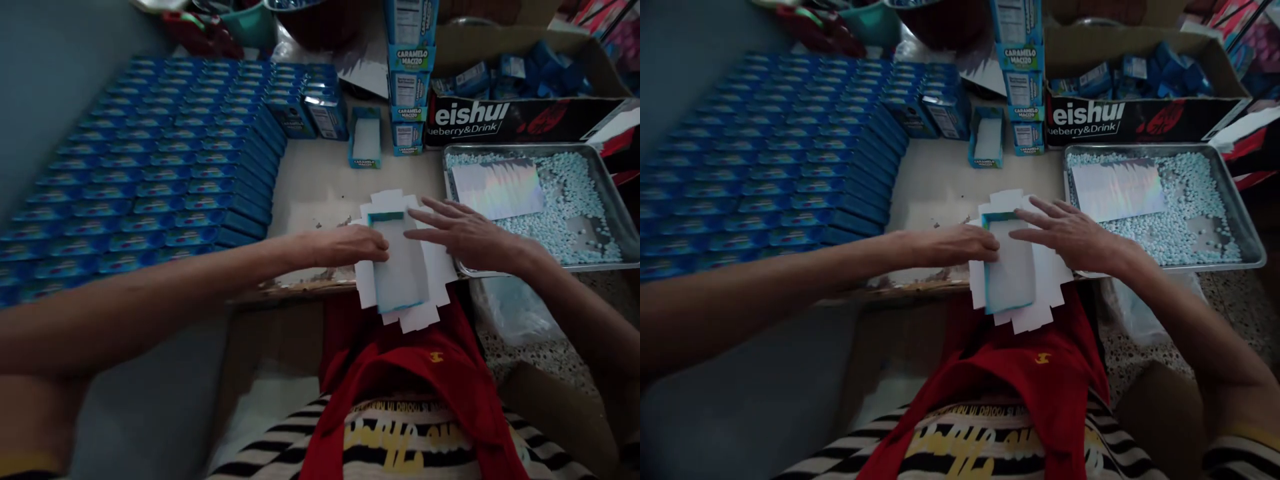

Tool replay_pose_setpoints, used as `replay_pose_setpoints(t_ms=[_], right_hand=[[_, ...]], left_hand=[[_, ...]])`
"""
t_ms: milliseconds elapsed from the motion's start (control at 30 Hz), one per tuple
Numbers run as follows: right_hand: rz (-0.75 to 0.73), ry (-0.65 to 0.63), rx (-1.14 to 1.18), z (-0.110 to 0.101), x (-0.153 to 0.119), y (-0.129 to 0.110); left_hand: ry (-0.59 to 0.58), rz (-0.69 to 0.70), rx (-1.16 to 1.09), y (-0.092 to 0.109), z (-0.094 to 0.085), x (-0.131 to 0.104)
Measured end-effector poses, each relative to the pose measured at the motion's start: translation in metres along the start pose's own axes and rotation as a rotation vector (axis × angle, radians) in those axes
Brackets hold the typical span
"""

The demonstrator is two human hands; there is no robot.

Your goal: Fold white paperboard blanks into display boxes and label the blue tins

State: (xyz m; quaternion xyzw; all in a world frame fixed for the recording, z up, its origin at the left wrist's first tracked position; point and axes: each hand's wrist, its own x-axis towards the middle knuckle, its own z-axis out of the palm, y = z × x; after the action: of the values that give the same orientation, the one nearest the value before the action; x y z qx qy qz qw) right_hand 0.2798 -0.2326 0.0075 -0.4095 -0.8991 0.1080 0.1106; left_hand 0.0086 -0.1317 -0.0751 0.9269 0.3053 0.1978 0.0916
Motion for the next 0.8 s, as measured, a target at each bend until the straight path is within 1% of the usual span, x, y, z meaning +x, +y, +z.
replay_pose_setpoints(t_ms=[33, 100, 167, 200, 233, 267, 300, 333, 367, 433, 500, 533, 567, 633, 700, 800], right_hand=[[-0.023, 0.007, -0.067, 0.008, 0.004, 0.007], [-0.057, -0.038, -0.132, 0.032, 0.012, 0.015], [-0.016, -0.066, -0.143, 0.054, 0.02, 0.013], [0.028, -0.055, -0.141, 0.062, 0.023, 0.008], [0.079, -0.033, -0.139, 0.068, 0.027, 0.003], [0.126, -0.009, -0.134, 0.071, 0.031, -0.003], [0.16, 0.004, -0.119, 0.072, 0.035, -0.007], [0.176, 0.0, -0.082, 0.073, 0.04, -0.009], [0.187, -0.016, -0.021, 0.072, 0.046, -0.009], [0.222, -0.07, 0.143, 0.073, 0.057, -0.002], [0.276, -0.091, 0.241, 0.078, 0.064, 0.008], [0.301, -0.068, 0.219, 0.082, 0.065, 0.01], [0.317, -0.03, 0.148, 0.088, 0.062, 0.01], [0.302, 0.051, -0.065, 0.1, 0.051, -0.001], [0.275, 0.104, -0.251, 0.113, 0.036, -0.021], [0.275, 0.156, -0.392, 0.128, 0.02, -0.048]], left_hand=[[0.018, -0.012, -0.001, 0.001, -0.005, 0.009], [0.053, -0.039, -0.004, 0.001, -0.018, 0.03], [0.065, -0.061, -0.008, -0.001, -0.037, 0.045], [0.057, -0.058, -0.01, -0.002, -0.048, 0.047], [0.041, -0.046, -0.01, -0.002, -0.057, 0.045], [0.026, -0.034, -0.004, -0.001, -0.064, 0.036], [0.015, -0.022, 0.006, 0.002, -0.067, 0.024], [0.014, -0.023, 0.02, 0.007, -0.064, 0.007], [0.029, -0.047, 0.042, 0.012, -0.057, -0.011], [0.063, -0.077, 0.053, 0.02, -0.029, -0.046], [0.073, -0.07, 0.036, 0.022, 0.006, -0.069], [0.083, -0.059, 0.028, 0.02, 0.021, -0.075], [0.09, -0.05, 0.019, 0.016, 0.034, -0.077], [0.08, -0.032, -0.003, 0.007, 0.049, -0.076], [0.037, -0.033, -0.003, 0.0, 0.053, -0.072], [-0.013, -0.053, 0.076, -0.002, 0.049, -0.07]])
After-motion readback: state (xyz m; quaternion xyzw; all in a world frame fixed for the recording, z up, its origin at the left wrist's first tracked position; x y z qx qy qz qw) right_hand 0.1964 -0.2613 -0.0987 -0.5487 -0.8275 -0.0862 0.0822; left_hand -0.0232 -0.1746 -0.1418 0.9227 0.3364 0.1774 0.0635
